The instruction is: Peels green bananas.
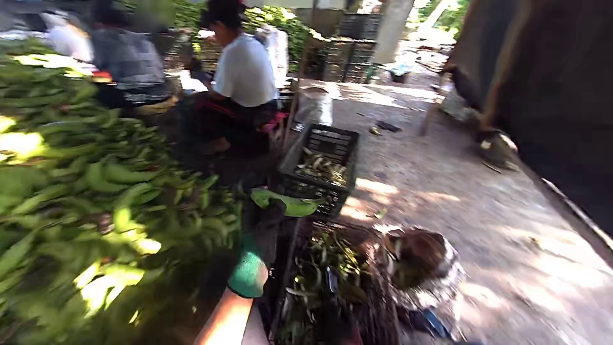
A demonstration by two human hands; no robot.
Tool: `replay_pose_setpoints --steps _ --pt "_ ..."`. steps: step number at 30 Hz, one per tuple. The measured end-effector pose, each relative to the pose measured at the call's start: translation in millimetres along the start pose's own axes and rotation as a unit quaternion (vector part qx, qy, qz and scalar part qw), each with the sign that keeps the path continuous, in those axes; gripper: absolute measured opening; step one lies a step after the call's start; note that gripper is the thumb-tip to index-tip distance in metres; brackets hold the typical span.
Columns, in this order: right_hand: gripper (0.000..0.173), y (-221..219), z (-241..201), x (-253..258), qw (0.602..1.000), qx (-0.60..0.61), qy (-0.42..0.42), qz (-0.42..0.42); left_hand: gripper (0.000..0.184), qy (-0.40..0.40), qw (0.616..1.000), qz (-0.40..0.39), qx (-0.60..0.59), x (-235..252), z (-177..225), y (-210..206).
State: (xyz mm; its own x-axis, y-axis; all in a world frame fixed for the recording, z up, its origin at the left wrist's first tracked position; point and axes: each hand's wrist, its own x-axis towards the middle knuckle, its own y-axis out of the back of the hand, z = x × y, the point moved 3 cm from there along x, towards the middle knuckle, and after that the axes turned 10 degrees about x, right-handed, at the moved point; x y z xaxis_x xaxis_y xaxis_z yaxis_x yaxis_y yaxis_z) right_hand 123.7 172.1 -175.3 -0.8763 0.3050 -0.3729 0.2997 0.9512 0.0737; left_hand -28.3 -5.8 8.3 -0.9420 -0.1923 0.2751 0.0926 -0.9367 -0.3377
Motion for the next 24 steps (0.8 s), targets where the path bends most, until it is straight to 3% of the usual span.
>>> replay_pose_setpoints --steps 3,6,7,8,10,11,12,14,15,17,19,22,24 --pt "0.04 15.7 -63.4 -18.6 0.98 -0.045 0.157 0.116 0.065 -0.018 0.997 -0.057 0.058 -30.8 -31.9 -33.3" --pt "0.054 22.1 -132.1 -36.0 0.916 -0.044 0.343 0.203 0.07 -0.059 0.981 -0.114 0.145 -50.5 -57.6 -43.0" --pt "0.057 20.9 -139.5 -39.7 0.909 -0.036 0.362 0.204 0.069 -0.071 0.975 -0.127 0.165 -57.6 -62.4 -43.9" --pt "0.054 18.3 -134.5 -39.9 0.926 -0.048 0.327 0.181 0.069 -0.078 0.973 -0.141 0.164 -63.6 -63.9 -43.4" --pt "0.04 15.3 -93.7 -24.6 0.992 -0.095 0.072 0.036 0.069 -0.074 0.978 -0.168 0.103 -67.8 -58.4 -42.2" --pt "0.04 13.6 -63.0 -18.8 0.995 -0.085 -0.041 -0.035 0.069 -0.062 0.98 -0.177 0.07 -66.9 -54.7 -39.1" --pt "0.04 9.8 -40.6 -16.6 0.993 -0.029 -0.088 -0.071 0.07 -0.044 0.982 -0.176 0.05 -58.9 -52.0 -35.9" --pt "0.041 10.0 -27.6 -12.1 0.992 0.111 -0.017 -0.061 0.07 0.027 0.989 -0.132 0.068 -38.5 -59.3 -32.3" --pt "0.044 8.6 -32.6 -11.8 0.988 0.139 0.05 -0.038 0.058 0.08 0.988 -0.102 0.088 -34.6 -66.4 -27.4" --pt "0.047 12.1 -52.4 -3.8 0.976 0.039 0.212 -0.023 0.034 0.156 0.977 -0.071 0.123 -33.4 -74.7 -26.8" --pt "0.037 6.3 -66.1 6.2 0.94 -0.108 0.324 0.015 0.019 0.175 0.973 -0.109 0.103 -30.6 -82.0 -29.5" --pt "0.03 7.1 -92.7 33.8 0.902 -0.226 0.355 0.096 0.024 0.276 0.94 -0.15 0.134 -46.1 -79.5 -42.0" --pt "0.036 18.4 -114.2 60.9 0.901 -0.27 0.306 0.148 0.032 0.322 0.91 -0.178 0.191 -50.8 -85.1 -42.6"
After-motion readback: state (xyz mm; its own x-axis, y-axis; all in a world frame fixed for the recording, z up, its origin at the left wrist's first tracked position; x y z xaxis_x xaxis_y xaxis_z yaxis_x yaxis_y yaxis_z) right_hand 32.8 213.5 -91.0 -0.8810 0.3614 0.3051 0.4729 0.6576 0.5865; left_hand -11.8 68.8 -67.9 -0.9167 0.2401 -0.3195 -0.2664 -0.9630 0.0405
